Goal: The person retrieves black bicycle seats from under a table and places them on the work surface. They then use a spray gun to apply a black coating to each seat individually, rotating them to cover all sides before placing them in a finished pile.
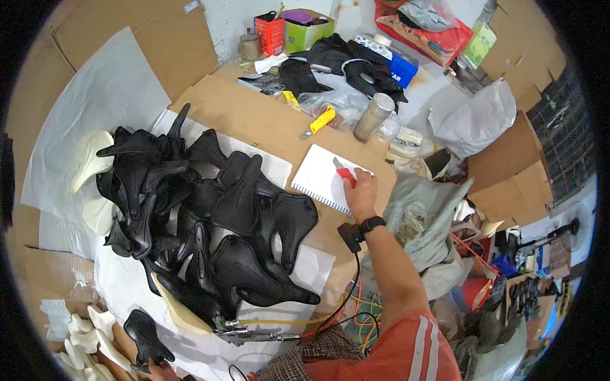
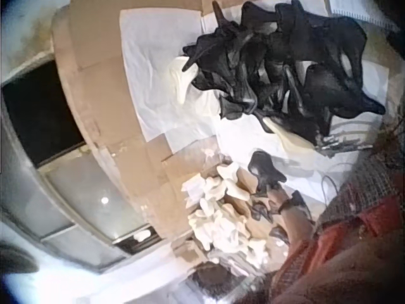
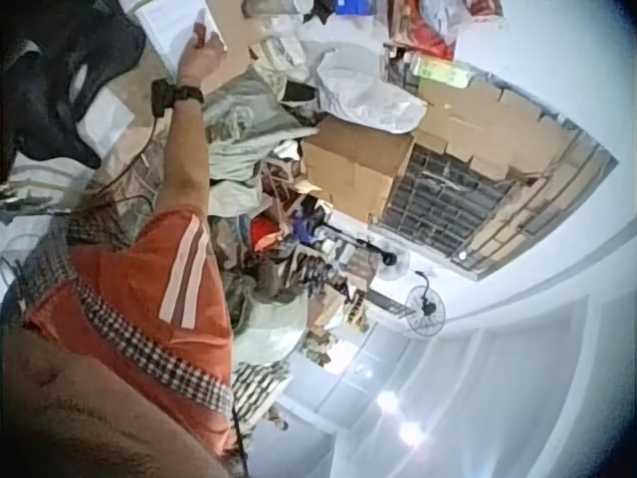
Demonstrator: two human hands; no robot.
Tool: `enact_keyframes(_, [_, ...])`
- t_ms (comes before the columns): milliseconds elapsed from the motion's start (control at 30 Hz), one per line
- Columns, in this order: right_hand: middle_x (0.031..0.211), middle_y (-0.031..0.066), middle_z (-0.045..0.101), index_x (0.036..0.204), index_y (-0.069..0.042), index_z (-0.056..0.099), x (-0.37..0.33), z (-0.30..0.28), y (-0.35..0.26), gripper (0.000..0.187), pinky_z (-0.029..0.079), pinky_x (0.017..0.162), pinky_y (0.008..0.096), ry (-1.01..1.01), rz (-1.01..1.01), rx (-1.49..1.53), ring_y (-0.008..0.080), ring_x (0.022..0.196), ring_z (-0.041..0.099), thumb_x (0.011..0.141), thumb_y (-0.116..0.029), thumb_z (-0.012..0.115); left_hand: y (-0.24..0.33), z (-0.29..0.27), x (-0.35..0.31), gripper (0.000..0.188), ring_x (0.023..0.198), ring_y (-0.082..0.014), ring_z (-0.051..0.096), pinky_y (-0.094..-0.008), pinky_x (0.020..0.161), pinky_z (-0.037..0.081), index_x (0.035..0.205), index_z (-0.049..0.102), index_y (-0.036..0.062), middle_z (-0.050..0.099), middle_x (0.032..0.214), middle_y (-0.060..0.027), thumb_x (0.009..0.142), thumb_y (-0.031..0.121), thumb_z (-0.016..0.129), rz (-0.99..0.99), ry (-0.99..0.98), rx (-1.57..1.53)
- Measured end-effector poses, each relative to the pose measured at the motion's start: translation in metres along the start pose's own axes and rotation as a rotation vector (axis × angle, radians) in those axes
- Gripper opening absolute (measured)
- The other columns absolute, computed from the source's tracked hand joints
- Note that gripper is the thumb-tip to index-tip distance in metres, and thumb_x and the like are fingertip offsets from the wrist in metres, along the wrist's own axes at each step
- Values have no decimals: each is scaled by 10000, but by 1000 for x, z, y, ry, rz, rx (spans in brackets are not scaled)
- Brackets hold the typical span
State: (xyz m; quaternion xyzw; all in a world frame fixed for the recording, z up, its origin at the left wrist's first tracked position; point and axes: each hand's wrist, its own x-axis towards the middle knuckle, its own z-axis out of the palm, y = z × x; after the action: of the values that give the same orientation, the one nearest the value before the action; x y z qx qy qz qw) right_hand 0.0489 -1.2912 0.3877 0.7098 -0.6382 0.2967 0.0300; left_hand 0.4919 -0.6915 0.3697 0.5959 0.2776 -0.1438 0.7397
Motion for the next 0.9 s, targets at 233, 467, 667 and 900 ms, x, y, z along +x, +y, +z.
enact_keyframes(233, [834,154,551,855,-9,561,-133,-74,-169,156,457,685,417,-449,-747,736,310,799,545,738,-109,588,5,-69,64,306,793,-163,498,-273,662,400,1030,586,42,575,888,-70,836,269,517,208,114,421])
enact_keyframes(467, [860,119,480,798,-33,497,-281,-86,-195,129,429,703,357,-1207,-1299,802,259,814,482,796,-161,505,10,-44,-7,288,665,-195,538,-294,638,424,948,551,63,570,811,-79,821,319,520,224,-94,319])
enact_keyframes(667, [1001,154,464,1083,-22,463,-309,-63,-175,292,408,781,413,-1011,-1291,634,282,899,483,843,-186,440,18,-6,-97,177,604,-189,577,-274,513,462,847,529,20,564,709,-76,764,148,619,-21,-249,341])
enact_keyframes(900, [1255,226,391,1263,-75,403,-311,-85,-180,447,411,914,422,-1191,-1096,533,375,1069,448,822,-108,466,22,-43,-75,243,567,-209,555,-360,581,429,790,635,-39,612,634,-141,746,198,664,620,-116,1199])
